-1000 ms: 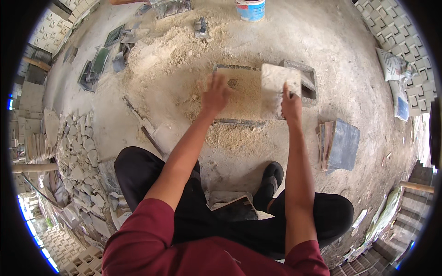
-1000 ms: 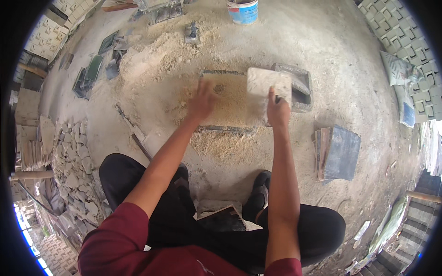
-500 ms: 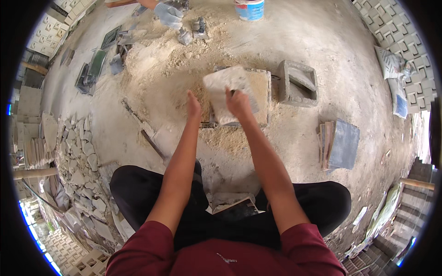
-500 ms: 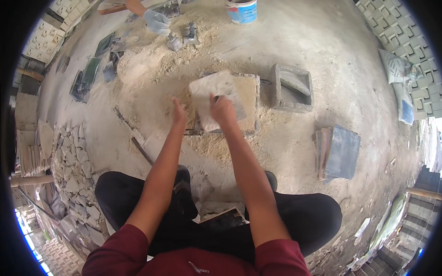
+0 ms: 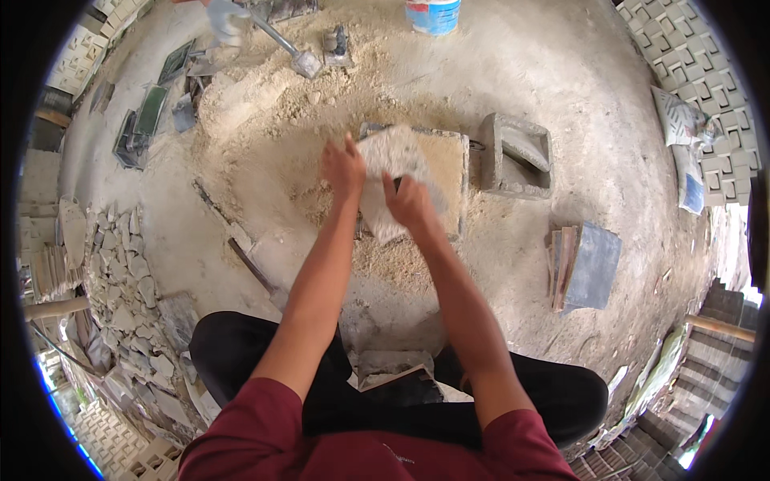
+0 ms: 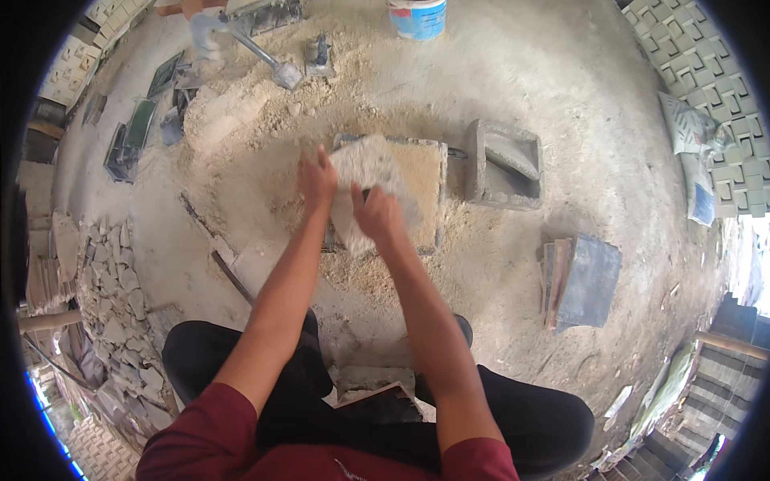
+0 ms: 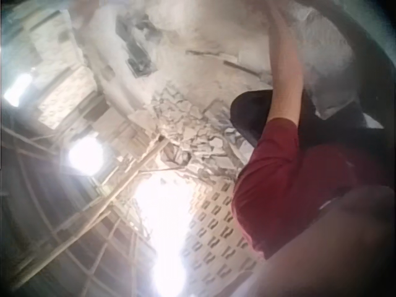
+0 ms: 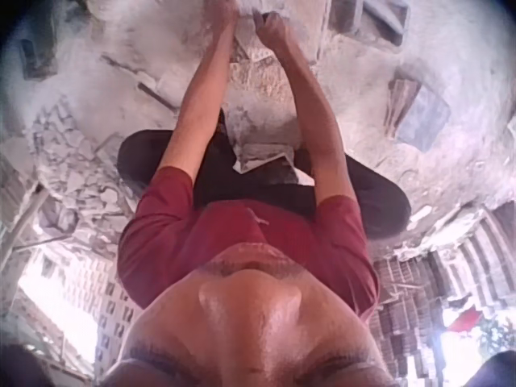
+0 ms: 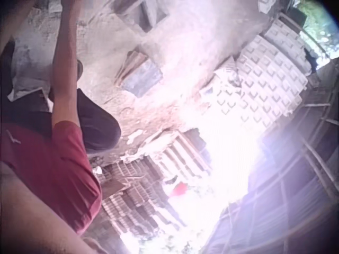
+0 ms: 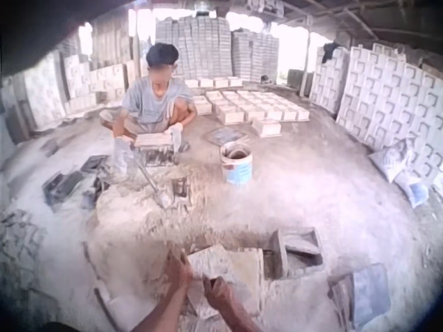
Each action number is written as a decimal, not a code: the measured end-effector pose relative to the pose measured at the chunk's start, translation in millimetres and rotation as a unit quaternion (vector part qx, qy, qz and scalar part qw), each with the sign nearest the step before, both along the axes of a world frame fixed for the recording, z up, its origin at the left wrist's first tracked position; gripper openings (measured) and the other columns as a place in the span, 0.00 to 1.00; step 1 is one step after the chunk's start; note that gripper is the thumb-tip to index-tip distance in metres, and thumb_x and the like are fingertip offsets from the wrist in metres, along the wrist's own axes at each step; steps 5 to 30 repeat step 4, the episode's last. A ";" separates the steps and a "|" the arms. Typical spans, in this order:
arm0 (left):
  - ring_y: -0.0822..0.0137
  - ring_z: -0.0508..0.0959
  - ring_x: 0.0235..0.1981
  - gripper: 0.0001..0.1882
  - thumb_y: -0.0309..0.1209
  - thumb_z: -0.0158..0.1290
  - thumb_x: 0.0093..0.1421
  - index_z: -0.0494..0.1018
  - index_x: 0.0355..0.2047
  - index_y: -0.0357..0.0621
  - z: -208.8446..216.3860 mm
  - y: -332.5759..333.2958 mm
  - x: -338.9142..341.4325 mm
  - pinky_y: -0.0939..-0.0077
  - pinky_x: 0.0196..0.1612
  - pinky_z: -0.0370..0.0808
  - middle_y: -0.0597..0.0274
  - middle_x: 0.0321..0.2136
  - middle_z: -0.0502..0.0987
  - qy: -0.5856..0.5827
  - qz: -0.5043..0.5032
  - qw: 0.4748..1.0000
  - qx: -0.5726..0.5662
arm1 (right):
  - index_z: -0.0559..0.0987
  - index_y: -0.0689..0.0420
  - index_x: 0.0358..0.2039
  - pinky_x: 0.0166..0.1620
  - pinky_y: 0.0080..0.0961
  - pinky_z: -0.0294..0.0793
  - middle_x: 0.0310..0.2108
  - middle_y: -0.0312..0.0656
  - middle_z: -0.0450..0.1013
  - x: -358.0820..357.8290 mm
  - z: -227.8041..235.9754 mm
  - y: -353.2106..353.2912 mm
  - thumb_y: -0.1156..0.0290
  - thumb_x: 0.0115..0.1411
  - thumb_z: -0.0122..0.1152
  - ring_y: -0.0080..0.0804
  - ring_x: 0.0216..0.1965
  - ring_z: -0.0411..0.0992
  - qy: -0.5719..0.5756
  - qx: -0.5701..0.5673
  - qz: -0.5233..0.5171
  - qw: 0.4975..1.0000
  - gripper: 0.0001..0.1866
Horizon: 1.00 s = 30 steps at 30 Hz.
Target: The person prepares stone tiles by applying a sandy mixture and using a trowel to scrape and level the surface of each tile.
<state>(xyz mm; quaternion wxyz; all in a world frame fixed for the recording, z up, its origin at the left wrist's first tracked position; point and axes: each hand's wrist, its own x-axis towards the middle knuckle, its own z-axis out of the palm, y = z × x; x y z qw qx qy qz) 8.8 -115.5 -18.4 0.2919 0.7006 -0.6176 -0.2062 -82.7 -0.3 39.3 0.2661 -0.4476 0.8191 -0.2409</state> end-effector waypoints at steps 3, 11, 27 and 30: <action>0.43 0.68 0.56 0.34 0.52 0.37 0.67 0.61 0.57 0.32 0.7 -41.6 -31.5 0.42 0.56 0.63 0.37 0.54 0.68 0.009 -0.016 1.000 0.014 | 0.78 0.65 0.29 0.36 0.46 0.76 0.25 0.65 0.74 -44.0 -7.5 -45.8 0.43 0.63 0.46 0.58 0.31 0.77 0.018 -0.031 0.026 0.999 0.33; 0.44 0.68 0.57 0.34 0.53 0.37 0.66 0.60 0.58 0.35 -3.3 -58.8 -36.9 0.39 0.57 0.61 0.39 0.54 0.68 0.010 -0.019 0.999 0.037 | 0.79 0.65 0.31 0.36 0.47 0.77 0.25 0.64 0.75 -55.7 -9.5 -64.0 0.42 0.63 0.46 0.56 0.30 0.78 0.012 -0.021 0.055 0.998 0.33; 0.44 0.68 0.57 0.34 0.53 0.37 0.66 0.60 0.58 0.35 -3.3 -58.8 -36.9 0.39 0.57 0.61 0.39 0.54 0.68 0.010 -0.019 0.999 0.037 | 0.79 0.65 0.31 0.36 0.47 0.77 0.25 0.64 0.75 -55.7 -9.5 -64.0 0.42 0.63 0.46 0.56 0.30 0.78 0.012 -0.021 0.055 0.998 0.33; 0.44 0.68 0.57 0.34 0.53 0.37 0.66 0.60 0.58 0.35 -3.3 -58.8 -36.9 0.39 0.57 0.61 0.39 0.54 0.68 0.010 -0.019 0.999 0.037 | 0.79 0.65 0.31 0.36 0.47 0.77 0.25 0.64 0.75 -55.7 -9.5 -64.0 0.42 0.63 0.46 0.56 0.30 0.78 0.012 -0.021 0.055 0.998 0.33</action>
